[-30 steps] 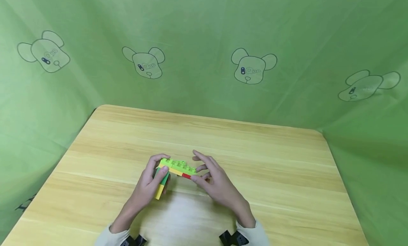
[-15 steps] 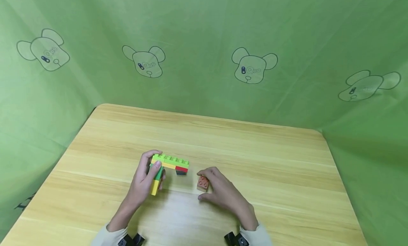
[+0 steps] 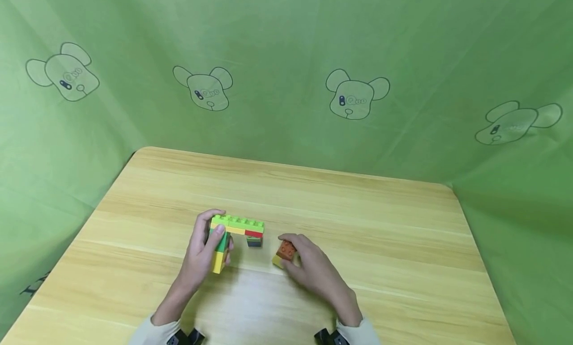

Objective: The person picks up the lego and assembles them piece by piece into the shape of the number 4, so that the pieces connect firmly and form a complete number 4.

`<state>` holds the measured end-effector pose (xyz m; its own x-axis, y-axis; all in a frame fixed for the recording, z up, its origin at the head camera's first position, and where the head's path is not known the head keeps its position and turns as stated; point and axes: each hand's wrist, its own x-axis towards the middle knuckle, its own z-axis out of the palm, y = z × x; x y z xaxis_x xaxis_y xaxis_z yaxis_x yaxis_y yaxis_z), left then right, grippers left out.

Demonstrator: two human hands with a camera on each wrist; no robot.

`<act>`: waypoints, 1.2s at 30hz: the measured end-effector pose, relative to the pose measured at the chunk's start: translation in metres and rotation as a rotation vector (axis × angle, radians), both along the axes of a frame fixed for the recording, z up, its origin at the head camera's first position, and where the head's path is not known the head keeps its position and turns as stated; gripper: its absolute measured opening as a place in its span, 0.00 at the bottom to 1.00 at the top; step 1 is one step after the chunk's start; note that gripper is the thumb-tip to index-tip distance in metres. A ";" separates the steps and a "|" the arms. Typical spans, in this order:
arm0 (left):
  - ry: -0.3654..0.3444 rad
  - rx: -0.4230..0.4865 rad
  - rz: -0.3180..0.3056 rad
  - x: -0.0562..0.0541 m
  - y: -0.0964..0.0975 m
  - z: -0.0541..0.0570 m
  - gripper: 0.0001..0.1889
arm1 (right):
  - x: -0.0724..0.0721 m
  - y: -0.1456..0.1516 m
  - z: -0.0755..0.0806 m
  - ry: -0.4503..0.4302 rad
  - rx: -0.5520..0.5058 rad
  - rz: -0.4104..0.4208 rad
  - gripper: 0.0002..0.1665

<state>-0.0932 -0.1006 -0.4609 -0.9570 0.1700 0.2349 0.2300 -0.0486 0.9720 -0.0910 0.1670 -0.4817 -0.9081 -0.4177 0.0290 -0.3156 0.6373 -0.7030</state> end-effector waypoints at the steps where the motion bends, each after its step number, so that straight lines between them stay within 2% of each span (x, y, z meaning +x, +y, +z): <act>1: -0.007 0.005 0.005 0.000 0.000 0.000 0.17 | 0.000 0.000 0.001 -0.003 -0.028 -0.007 0.33; 11: -0.094 0.070 -0.004 0.000 -0.001 0.003 0.15 | -0.001 -0.004 0.009 0.024 -0.223 -0.082 0.33; 14: -0.107 0.099 -0.016 0.000 -0.002 0.004 0.17 | -0.002 -0.004 0.013 -0.008 -0.342 -0.121 0.34; 18: -0.105 0.127 -0.050 0.002 0.000 0.003 0.20 | -0.005 -0.004 0.020 -0.100 -0.570 -0.168 0.32; 21: -0.106 0.133 -0.086 0.002 0.002 0.002 0.19 | -0.007 -0.005 0.026 -0.133 -0.671 -0.189 0.30; 28: -0.118 0.064 -0.135 0.004 0.003 0.001 0.21 | -0.008 -0.008 0.034 -0.070 -0.683 -0.209 0.30; 31: -0.122 0.069 -0.166 0.004 0.003 0.000 0.21 | -0.009 -0.010 0.037 -0.044 -0.713 -0.231 0.30; 36: -0.120 0.064 -0.206 0.004 0.004 0.000 0.18 | -0.011 -0.012 0.040 -0.028 -0.759 -0.206 0.27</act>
<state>-0.0890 -0.0970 -0.4607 -0.9255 0.3528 0.1378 0.0916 -0.1444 0.9853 -0.1017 0.1549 -0.4414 -0.9696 -0.1164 0.2152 -0.2193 0.0238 -0.9754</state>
